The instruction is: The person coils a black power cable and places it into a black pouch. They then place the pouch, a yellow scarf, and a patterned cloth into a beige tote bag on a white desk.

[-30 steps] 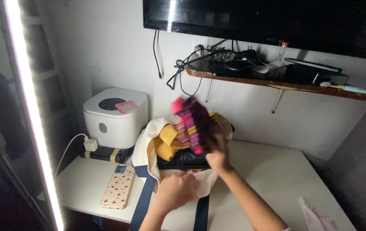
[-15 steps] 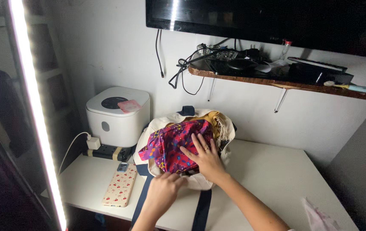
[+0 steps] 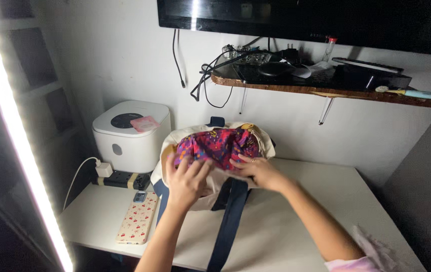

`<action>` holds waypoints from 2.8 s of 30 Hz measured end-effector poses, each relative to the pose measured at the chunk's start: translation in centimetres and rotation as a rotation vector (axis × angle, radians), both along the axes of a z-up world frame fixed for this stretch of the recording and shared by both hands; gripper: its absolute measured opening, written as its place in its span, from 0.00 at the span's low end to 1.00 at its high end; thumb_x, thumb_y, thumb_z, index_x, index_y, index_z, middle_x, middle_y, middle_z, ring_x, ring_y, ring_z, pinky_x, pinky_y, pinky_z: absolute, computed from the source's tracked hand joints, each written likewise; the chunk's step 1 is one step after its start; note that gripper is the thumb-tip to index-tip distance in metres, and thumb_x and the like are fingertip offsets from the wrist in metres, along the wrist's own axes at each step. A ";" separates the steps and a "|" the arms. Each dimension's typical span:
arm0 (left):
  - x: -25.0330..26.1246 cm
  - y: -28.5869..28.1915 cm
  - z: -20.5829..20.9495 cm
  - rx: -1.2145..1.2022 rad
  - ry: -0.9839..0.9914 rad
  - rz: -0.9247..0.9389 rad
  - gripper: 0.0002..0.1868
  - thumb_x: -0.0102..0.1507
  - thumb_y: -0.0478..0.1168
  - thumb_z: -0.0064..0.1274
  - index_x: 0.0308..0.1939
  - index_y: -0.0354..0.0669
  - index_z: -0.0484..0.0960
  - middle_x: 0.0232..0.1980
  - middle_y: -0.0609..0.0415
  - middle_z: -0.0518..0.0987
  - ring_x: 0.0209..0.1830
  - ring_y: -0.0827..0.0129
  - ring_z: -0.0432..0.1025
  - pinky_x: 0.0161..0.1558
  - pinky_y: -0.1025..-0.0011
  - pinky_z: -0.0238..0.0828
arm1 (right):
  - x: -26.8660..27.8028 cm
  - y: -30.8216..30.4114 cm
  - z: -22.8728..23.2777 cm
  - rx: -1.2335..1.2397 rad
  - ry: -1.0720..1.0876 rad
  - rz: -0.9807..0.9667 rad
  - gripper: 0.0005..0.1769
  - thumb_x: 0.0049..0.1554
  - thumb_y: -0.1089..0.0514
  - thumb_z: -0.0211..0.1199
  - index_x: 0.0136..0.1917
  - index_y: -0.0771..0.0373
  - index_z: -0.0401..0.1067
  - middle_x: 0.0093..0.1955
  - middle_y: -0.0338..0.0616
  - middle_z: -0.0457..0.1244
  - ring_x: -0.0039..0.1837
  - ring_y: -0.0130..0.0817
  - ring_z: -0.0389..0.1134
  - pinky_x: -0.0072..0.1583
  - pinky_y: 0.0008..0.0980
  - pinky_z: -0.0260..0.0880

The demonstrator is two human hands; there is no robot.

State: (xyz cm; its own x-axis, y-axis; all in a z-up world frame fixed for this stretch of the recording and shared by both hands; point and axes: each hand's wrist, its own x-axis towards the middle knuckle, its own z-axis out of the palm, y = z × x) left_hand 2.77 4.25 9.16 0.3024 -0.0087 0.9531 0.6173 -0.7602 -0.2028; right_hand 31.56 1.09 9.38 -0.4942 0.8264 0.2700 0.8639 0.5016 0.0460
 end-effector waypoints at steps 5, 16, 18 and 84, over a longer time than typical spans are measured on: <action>2.0 1.9 2.4 -0.072 -0.029 -0.122 0.15 0.54 0.35 0.55 0.45 0.50 0.82 0.48 0.57 0.81 0.55 0.58 0.74 0.66 0.40 0.58 | 3.5 0.2 0.9 -0.274 0.065 -0.237 0.24 0.49 0.69 0.61 0.58 0.53 0.77 0.56 0.48 0.72 0.57 0.45 0.73 0.57 0.39 0.72; 4.9 8.2 0.9 -0.350 -0.060 -0.061 0.04 0.61 0.36 0.51 0.39 0.47 0.78 0.30 0.52 0.80 0.38 0.57 0.79 0.47 0.57 0.72 | 4.7 -3.0 -1.6 0.171 0.483 0.169 0.17 0.58 0.55 0.64 0.56 0.69 0.75 0.62 0.55 0.66 0.69 0.49 0.62 0.69 0.49 0.54; 5.3 8.1 1.0 -0.358 -0.058 0.004 0.03 0.61 0.36 0.51 0.38 0.49 0.78 0.29 0.53 0.79 0.34 0.58 0.78 0.43 0.58 0.73 | 4.5 -2.8 -2.6 0.175 0.462 0.060 0.18 0.56 0.50 0.67 0.52 0.67 0.75 0.52 0.50 0.68 0.60 0.42 0.65 0.65 0.46 0.59; 11.6 7.9 -4.2 -0.410 0.022 -0.004 0.34 0.58 0.35 0.49 0.71 0.35 0.70 0.71 0.40 0.68 0.71 0.42 0.61 0.73 0.40 0.50 | -2.5 12.3 -3.1 0.609 0.290 -0.247 0.22 0.57 0.55 0.56 0.62 0.63 0.75 0.72 0.56 0.60 0.78 0.60 0.51 0.70 0.78 0.45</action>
